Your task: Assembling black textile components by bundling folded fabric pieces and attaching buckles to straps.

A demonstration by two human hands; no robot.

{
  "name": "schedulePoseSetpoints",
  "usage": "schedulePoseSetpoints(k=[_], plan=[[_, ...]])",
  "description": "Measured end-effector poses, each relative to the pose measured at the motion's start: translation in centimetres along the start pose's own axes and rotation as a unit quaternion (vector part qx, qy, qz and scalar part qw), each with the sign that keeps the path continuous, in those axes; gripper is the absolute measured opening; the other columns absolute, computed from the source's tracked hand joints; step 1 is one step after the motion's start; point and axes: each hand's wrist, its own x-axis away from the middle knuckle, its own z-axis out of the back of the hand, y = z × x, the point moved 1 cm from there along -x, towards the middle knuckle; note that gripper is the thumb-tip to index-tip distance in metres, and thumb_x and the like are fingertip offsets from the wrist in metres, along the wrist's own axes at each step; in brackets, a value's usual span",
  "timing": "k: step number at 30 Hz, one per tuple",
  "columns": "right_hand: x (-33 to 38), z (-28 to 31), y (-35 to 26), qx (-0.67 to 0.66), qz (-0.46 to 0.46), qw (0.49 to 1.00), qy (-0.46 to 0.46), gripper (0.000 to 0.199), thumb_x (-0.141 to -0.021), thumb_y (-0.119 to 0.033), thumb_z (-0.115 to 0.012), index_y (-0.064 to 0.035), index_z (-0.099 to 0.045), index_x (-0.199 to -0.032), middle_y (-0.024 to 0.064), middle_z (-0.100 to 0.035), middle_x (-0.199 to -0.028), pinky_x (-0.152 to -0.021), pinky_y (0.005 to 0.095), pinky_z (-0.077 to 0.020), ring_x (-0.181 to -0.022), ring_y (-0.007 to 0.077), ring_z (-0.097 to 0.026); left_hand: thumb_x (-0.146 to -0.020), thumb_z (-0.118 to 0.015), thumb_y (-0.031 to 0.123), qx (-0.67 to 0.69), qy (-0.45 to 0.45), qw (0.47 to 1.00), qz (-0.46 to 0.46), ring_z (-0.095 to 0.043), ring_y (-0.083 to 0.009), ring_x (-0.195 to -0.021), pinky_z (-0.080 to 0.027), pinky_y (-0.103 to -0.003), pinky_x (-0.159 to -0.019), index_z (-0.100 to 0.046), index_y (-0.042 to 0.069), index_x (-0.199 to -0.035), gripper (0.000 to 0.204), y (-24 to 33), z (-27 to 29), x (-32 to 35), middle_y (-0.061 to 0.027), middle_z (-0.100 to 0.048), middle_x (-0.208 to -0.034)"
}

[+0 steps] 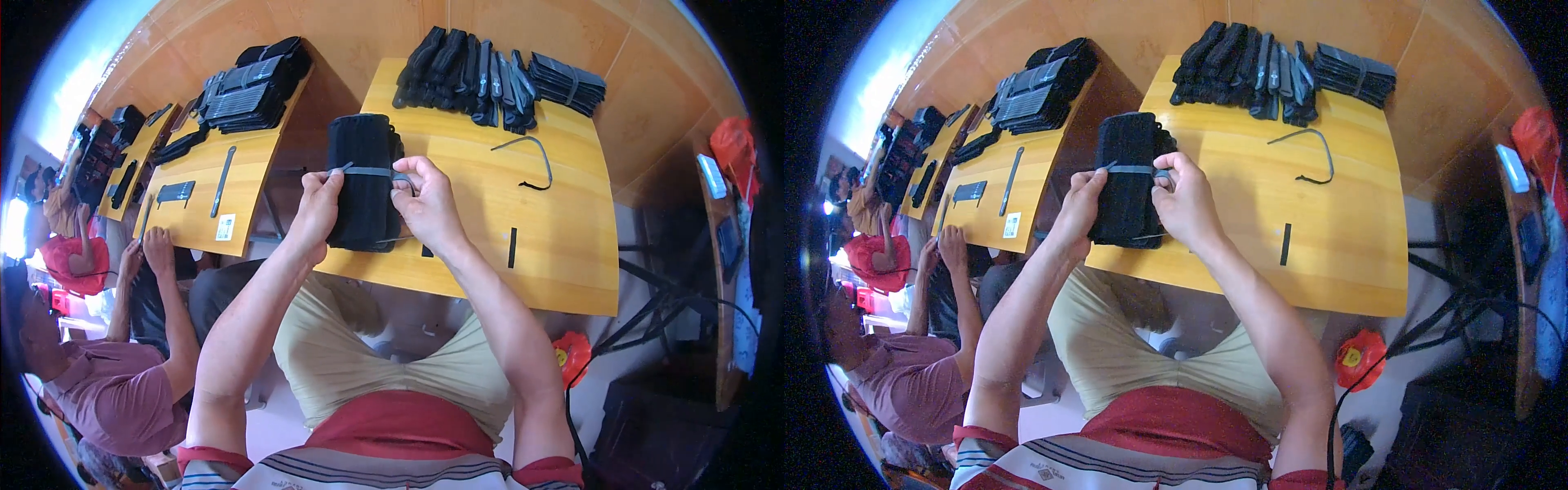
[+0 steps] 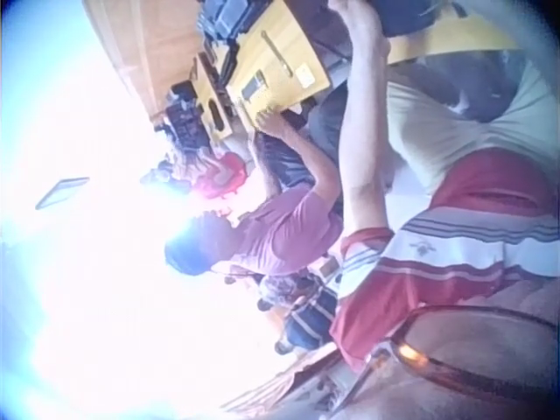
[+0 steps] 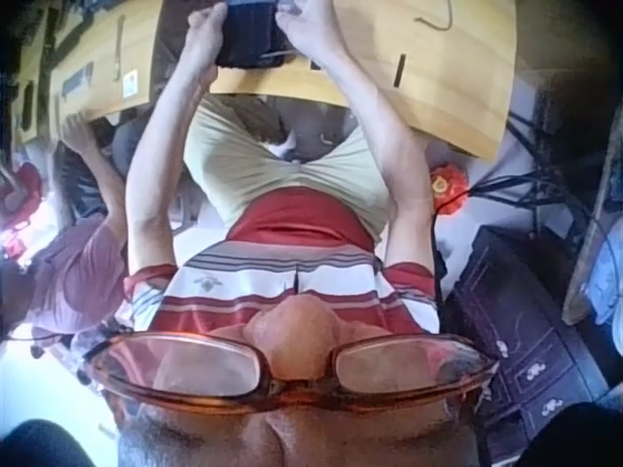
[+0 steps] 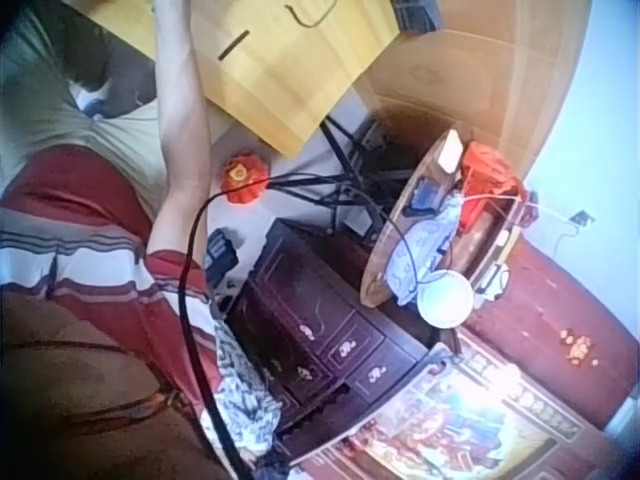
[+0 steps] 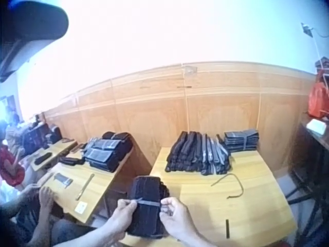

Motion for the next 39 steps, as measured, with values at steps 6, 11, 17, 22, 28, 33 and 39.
schedulePoseSetpoints(k=[6, 11, 17, 22, 28, 33, 39], plan=[[0.3, -0.2, 0.6, 0.042, 0.036, 0.998, 0.036, 0.026, -0.085, 0.012, -0.058, 0.002, -0.056, -0.109, 0.0041, -0.063, -0.09, -0.075, 0.0241, -0.0494, -0.083, 0.0084, -0.059, -0.101, -0.054, 0.041, -0.029, 0.01, 0.999, -0.027, -0.055, -0.0175, -0.103, -0.046, -0.033, -0.092, -0.043, 0.004, -0.127, 0.046, 0.0, -0.6, -0.3, -0.0108, -0.056, -0.113], [0.4, 0.1, 1.1, 0.026, 0.01, 0.999, 0.034, 0.024, -0.084, 0.009, -0.06, 0.0048, -0.057, -0.107, 0.0059, -0.064, -0.089, -0.077, 0.0261, -0.0502, -0.085, 0.0111, -0.061, -0.101, -0.056, 0.039, -0.046, -0.003, 0.998, -0.049, -0.054, -0.0207, -0.107, -0.044, -0.035, -0.095, -0.038, 0.002, -0.124, 0.047, -0.4, -0.6, -0.1, -0.0183, -0.054, -0.116], [0.7, 0.5, -2.1, -0.069, -0.158, 0.985, -0.015, 0.02, -0.095, -0.008, -0.064, 0.0013, -0.06, -0.112, 0.0046, -0.066, -0.086, -0.056, 0.0231, -0.05, -0.065, 0.0077, -0.06, -0.1, -0.058, 0.043, -0.096, 0.002, 0.99, -0.1, -0.058, -0.023, -0.106, -0.047, -0.036, -0.093, -0.045, -0.001, -0.121, 0.05, -2.2, 0.6, -1.4, -0.02, -0.059, -0.113], [-0.5, 2.1, 0.1, -0.022, -0.079, 0.997, -0.007, 0.018, -0.096, -0.017, -0.066, -0.001, -0.064, -0.104, 0.0031, -0.065, -0.077, -0.045, 0.0209, -0.04, -0.052, 0.0053, -0.05, -0.1, -0.058, 0.044, -0.103, 0.004, 0.987, -0.119, -0.059, -0.0234, -0.105, -0.048, -0.036, -0.092, -0.045, -0.002, -0.122, 0.052, -2.5, 0.9, -1.7, -0.0207, -0.06, -0.113], [-0.8, 3.8, 0.7, 0.038, -0.137, 0.99, 0.013, 0.015, -0.089, -0.017, -0.072, -0.0038, -0.069, -0.096, -0.0018, -0.062, -0.071, -0.042, 0.02, -0.0292, -0.05, 0.0027, -0.042, -0.101, -0.058, 0.043, -0.085, -0.004, 0.991, -0.101, -0.058, -0.02, -0.103, -0.048, -0.034, -0.091, -0.046, -0.002, -0.12, 0.05, -2.4, 0.7, -1.4, -0.0177, -0.06, -0.111], [-1.0, 4.7, 1.8, 0.072, -0.15, 0.986, 0.008, 0.02, -0.085, -0.019, -0.074, 0.0011, -0.073, -0.089, 0.0021, -0.066, -0.073, -0.058, 0.0259, -0.0451, -0.063, 0.0095, -0.057, -0.1, -0.059, 0.043, -0.042, -0.034, 0.994, -0.099, -0.056, -0.0154, -0.099, -0.047, -0.031, -0.089, -0.047, 0.0, -0.119, 0.048, -3.0, 1.5, -2.0, -0.0126, -0.06, -0.108], [-2.6, 4.1, 3.5, 0.243, -0.079, 0.967, 0.011, 0.02, -0.083, -0.021, -0.073, -0.0012, -0.074, -0.079, 0.0112, -0.066, -0.066, -0.06, 0.0303, -0.0487, -0.063, 0.0167, -0.063, -0.097, -0.064, 0.042, 0.044, -0.092, 0.994, -0.044, -0.058, -0.0159, -0.099, -0.049, -0.031, -0.088, -0.045, 0.004, -0.12, 0.048, -2.0, 1.5, -1.5, -0.0107, -0.06, -0.107]])
